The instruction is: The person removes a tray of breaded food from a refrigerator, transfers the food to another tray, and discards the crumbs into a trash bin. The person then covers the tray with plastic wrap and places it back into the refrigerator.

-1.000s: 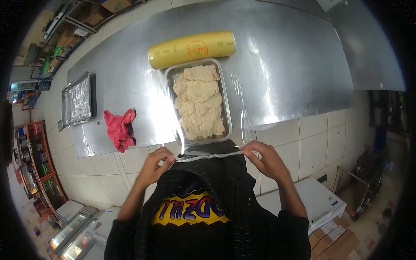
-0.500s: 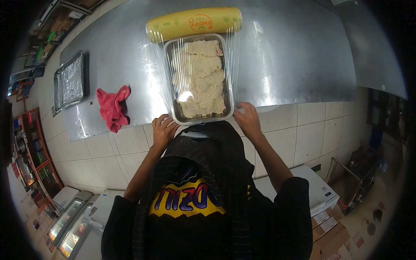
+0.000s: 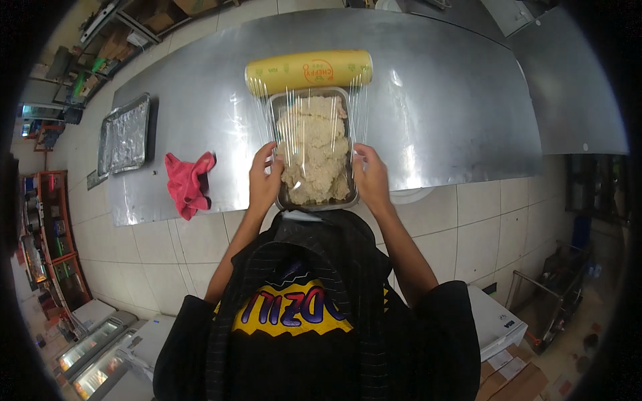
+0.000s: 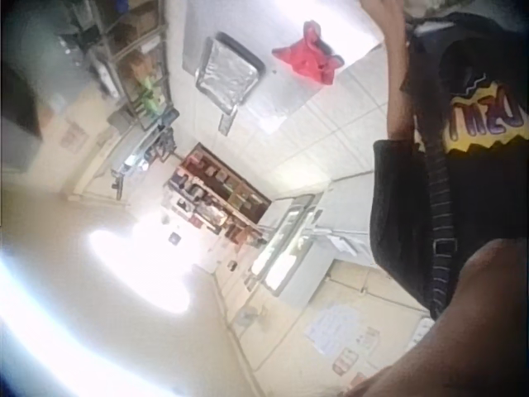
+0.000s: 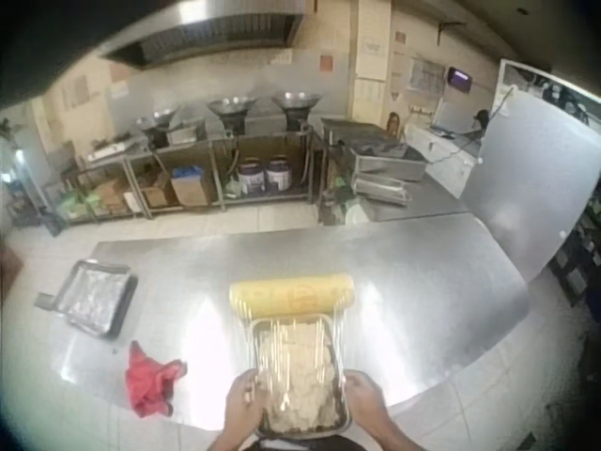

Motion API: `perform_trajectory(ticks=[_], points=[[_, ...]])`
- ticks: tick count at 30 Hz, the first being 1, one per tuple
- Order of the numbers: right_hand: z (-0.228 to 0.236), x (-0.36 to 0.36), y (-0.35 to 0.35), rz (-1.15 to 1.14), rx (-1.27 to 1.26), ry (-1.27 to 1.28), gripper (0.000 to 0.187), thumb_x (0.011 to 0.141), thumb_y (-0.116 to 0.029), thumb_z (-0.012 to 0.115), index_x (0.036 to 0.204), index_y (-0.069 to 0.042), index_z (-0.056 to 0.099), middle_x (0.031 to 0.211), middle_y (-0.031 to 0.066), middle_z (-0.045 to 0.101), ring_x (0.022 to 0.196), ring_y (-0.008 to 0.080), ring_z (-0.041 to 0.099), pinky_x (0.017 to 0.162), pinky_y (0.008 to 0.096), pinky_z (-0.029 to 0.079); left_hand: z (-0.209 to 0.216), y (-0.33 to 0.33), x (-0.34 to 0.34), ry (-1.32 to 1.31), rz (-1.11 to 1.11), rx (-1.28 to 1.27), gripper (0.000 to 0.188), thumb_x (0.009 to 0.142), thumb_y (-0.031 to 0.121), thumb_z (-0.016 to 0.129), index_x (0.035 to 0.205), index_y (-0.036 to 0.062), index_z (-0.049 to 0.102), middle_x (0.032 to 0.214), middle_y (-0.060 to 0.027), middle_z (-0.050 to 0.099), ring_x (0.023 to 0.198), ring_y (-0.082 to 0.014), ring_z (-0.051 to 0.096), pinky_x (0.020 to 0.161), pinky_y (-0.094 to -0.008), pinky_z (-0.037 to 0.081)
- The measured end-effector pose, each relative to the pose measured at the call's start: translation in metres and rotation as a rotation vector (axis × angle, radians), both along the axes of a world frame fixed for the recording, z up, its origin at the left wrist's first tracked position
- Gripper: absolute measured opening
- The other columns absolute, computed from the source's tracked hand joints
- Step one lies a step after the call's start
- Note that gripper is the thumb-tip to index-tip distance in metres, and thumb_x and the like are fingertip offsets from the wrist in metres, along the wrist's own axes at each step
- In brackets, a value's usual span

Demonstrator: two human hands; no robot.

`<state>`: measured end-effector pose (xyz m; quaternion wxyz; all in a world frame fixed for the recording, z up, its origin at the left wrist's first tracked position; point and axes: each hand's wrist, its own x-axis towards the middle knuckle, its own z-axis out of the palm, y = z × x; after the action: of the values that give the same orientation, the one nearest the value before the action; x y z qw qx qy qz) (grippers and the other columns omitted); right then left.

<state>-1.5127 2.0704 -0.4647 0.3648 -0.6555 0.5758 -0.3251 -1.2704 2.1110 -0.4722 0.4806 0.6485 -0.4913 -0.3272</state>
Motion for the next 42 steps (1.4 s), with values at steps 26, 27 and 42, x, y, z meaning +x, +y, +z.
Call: perform_trajectory(ticks=[26,27,42], points=[[-0.014,0.017,-0.073,-0.086,0.5,-0.592,0.075,0.091,-0.058,0.041,0.124,0.008,0.05,0.123,0.0164,0.054,0.114,0.0214,0.049,0.097,0.0291,0.037,-0.004,-0.068,0.004,0.672,0.347,0.035,0.029,0.095,0.027,0.046,0.077,0.0047,0.055,0.067,0.005,0.041,0.063,-0.0066,0.035,0.057,-0.0241,0.03],[-0.019,0.015,-0.072,-0.111,0.491,-0.77,0.075,0.09,-0.059,0.041,0.126,0.007,0.048,0.123,0.0153,0.054,0.115,0.0206,0.048,0.096,0.0286,0.038,0.0,-0.07,0.002,0.698,0.329,0.044,0.029,0.095,0.028,0.047,0.081,0.0044,0.057,0.071,0.0037,0.046,0.066,-0.0074,0.039,0.06,-0.0241,0.033],[0.085,0.019,-0.044,-0.239,0.282,-0.76,0.058,0.093,-0.045,0.049,0.107,0.01,0.06,0.104,0.012,0.062,0.093,0.0145,0.056,0.083,0.026,0.044,0.036,-0.135,0.083,-0.172,-0.607,0.174,0.032,0.079,0.015,0.064,0.109,0.0037,0.059,0.096,-0.0162,0.065,0.095,-0.0288,0.061,0.083,-0.0371,0.049]])
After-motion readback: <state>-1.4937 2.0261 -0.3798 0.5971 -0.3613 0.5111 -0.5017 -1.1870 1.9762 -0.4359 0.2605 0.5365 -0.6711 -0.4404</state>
